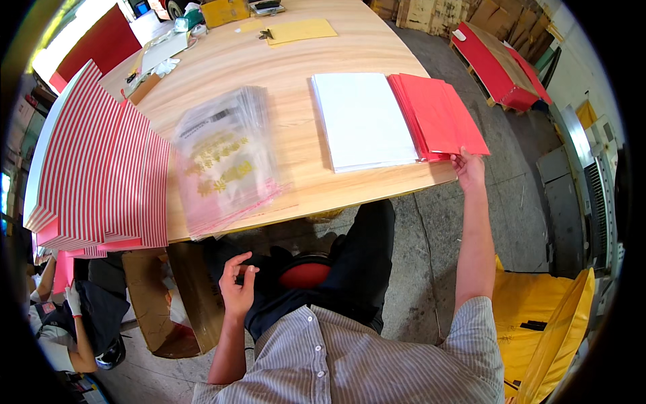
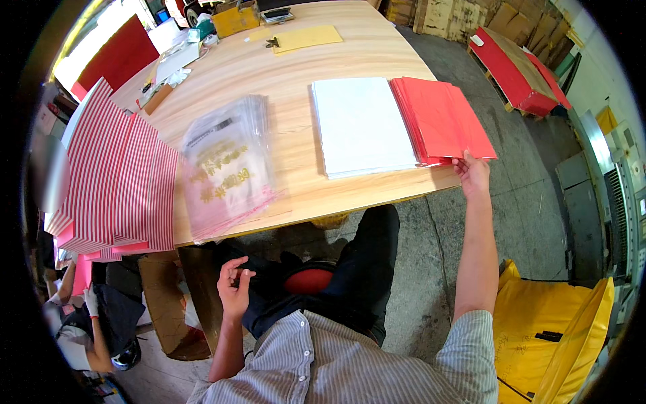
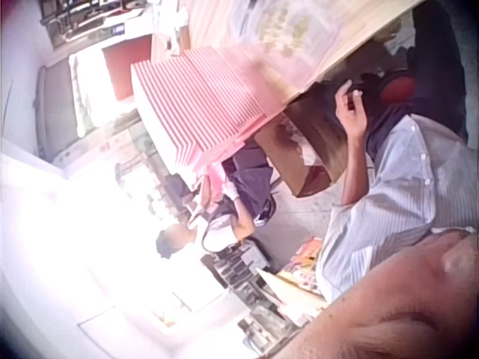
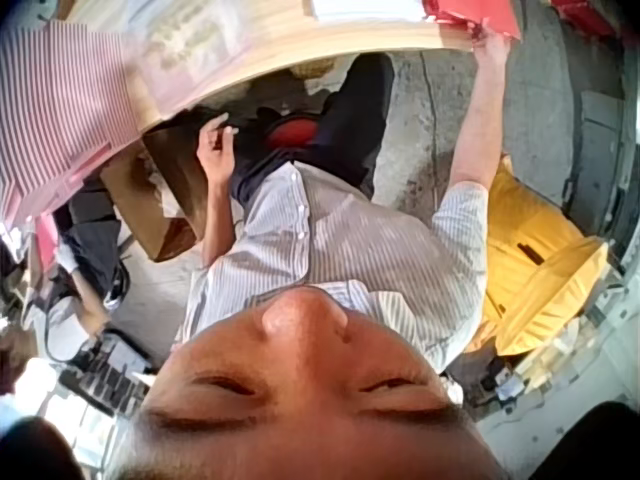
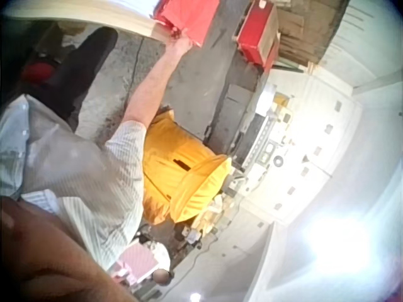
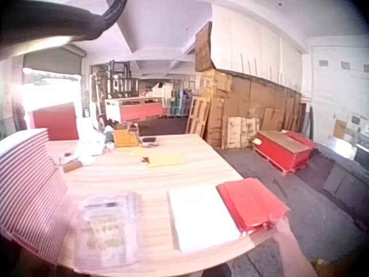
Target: The person sits at a table and repeatedly picks up red and white paper sheets, inserts them into clear plastic sleeves, and stacks the finished packages. The process involves handling individual sheets and sleeves one at a time.
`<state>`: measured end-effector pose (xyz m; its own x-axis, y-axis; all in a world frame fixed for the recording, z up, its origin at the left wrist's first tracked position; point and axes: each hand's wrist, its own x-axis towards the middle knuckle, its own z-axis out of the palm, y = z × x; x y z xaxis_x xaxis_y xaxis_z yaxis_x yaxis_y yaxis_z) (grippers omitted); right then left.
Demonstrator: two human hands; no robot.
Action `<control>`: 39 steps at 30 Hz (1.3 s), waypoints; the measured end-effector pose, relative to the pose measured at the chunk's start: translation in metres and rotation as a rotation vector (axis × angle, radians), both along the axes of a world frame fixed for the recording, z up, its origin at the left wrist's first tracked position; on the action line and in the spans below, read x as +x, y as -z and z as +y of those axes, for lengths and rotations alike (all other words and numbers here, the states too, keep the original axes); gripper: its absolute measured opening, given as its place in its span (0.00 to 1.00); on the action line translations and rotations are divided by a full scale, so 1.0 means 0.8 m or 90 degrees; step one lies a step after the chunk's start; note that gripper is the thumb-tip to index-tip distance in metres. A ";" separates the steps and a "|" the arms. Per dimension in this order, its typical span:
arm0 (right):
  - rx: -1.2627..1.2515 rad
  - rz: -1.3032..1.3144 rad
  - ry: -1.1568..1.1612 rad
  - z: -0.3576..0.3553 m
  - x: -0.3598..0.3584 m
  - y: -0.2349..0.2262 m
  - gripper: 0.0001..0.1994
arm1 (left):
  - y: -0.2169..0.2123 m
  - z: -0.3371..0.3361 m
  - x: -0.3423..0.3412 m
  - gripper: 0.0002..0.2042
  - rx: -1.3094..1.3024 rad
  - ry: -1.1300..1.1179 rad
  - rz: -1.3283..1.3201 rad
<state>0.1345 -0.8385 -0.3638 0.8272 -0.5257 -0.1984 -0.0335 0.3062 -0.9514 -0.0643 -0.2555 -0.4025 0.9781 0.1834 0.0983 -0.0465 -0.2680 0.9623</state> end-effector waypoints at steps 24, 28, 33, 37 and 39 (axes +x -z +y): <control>-0.167 0.187 -0.069 -0.019 0.002 0.033 0.22 | -0.003 0.030 -0.014 0.12 0.121 0.016 0.044; -0.277 0.165 -0.008 0.010 -0.007 0.023 0.21 | -0.006 0.042 -0.015 0.12 0.128 -0.003 0.025; -0.465 -0.006 0.049 0.069 -0.014 0.030 0.17 | -0.022 0.064 -0.011 0.09 0.177 -0.038 -0.046; -0.598 -0.235 -0.135 0.248 -0.034 0.016 0.11 | -0.052 0.092 0.014 0.06 0.302 -0.043 -0.140; -0.650 -0.358 -0.253 0.331 -0.045 0.000 0.06 | -0.068 0.097 0.044 0.08 0.396 -0.024 -0.224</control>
